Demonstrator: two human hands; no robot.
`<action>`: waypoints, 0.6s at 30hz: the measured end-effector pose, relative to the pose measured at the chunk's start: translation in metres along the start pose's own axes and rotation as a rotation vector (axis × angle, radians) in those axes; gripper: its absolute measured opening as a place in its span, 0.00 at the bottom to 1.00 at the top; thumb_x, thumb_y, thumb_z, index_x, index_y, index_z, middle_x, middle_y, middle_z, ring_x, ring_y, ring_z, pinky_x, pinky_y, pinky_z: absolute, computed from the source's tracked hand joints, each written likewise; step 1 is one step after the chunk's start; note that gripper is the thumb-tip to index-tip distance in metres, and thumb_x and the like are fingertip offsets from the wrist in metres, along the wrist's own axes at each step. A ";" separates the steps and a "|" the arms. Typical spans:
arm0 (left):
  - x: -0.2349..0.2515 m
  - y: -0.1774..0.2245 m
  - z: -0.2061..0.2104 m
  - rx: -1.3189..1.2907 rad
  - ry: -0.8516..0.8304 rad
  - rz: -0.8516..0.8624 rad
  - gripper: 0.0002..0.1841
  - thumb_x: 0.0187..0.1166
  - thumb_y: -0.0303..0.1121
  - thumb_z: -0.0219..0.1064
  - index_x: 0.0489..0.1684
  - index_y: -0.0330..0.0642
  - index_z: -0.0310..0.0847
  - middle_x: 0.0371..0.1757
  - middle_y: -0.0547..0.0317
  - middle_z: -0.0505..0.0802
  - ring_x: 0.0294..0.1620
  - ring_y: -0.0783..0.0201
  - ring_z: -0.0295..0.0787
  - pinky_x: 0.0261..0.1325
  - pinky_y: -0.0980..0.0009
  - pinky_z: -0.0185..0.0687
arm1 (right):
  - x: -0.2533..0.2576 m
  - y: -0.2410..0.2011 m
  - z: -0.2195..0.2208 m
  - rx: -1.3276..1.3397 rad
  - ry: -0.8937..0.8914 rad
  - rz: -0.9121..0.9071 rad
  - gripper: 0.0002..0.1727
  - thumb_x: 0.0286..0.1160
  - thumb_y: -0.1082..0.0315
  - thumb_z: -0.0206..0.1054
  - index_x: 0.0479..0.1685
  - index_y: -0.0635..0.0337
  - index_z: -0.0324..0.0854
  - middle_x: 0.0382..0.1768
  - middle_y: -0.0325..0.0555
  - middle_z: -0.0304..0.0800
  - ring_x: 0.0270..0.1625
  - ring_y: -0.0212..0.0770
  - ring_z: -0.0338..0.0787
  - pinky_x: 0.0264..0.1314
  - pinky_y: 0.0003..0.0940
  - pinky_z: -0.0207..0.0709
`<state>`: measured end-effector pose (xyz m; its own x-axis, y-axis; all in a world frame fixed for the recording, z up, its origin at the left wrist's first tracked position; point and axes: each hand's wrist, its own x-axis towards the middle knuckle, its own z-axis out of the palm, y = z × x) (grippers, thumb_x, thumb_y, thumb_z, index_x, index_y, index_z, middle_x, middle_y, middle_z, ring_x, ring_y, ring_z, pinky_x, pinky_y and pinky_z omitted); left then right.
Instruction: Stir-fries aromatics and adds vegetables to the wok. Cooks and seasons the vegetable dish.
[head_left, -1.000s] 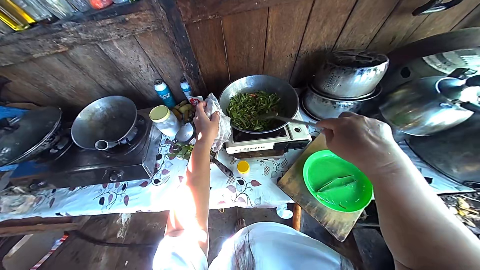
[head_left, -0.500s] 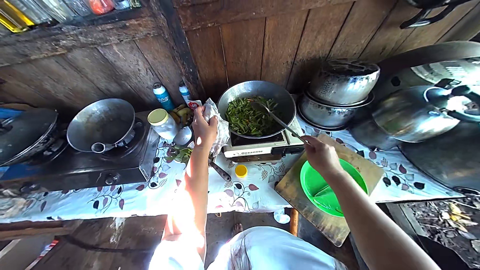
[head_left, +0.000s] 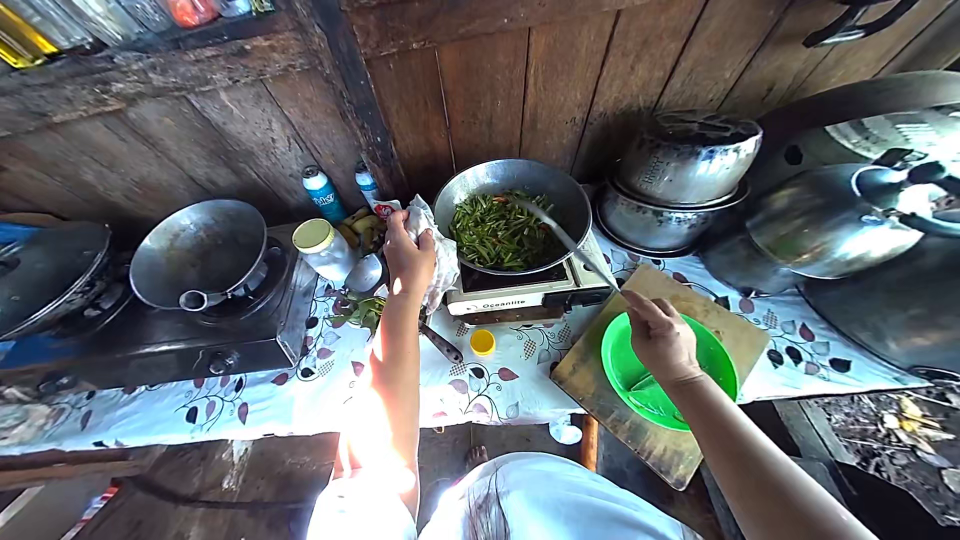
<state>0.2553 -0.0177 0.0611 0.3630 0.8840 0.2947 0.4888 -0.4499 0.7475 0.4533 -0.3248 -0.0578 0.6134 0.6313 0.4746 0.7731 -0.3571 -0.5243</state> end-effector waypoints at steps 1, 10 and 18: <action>0.000 0.001 0.000 0.002 -0.002 0.002 0.26 0.83 0.28 0.66 0.79 0.30 0.67 0.70 0.31 0.84 0.71 0.41 0.83 0.75 0.46 0.75 | -0.001 0.002 -0.001 -0.028 -0.003 -0.014 0.19 0.84 0.75 0.57 0.68 0.63 0.87 0.45 0.74 0.89 0.44 0.74 0.91 0.43 0.69 0.80; 0.000 0.001 0.000 0.000 0.007 -0.007 0.26 0.82 0.28 0.66 0.78 0.29 0.68 0.70 0.30 0.84 0.71 0.40 0.84 0.75 0.46 0.75 | -0.022 0.005 -0.004 0.052 0.045 0.010 0.19 0.85 0.74 0.55 0.66 0.70 0.86 0.44 0.74 0.90 0.43 0.71 0.91 0.46 0.63 0.82; -0.017 -0.002 -0.012 -0.028 0.104 0.068 0.28 0.84 0.32 0.65 0.81 0.30 0.65 0.76 0.31 0.80 0.79 0.38 0.74 0.83 0.43 0.65 | 0.003 -0.023 -0.018 0.189 -0.034 0.150 0.19 0.88 0.73 0.54 0.68 0.71 0.84 0.40 0.67 0.92 0.37 0.56 0.90 0.47 0.54 0.81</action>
<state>0.2383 -0.0304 0.0618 0.3098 0.8608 0.4038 0.4434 -0.5064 0.7395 0.4396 -0.3269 -0.0317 0.7109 0.6047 0.3591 0.6279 -0.3157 -0.7114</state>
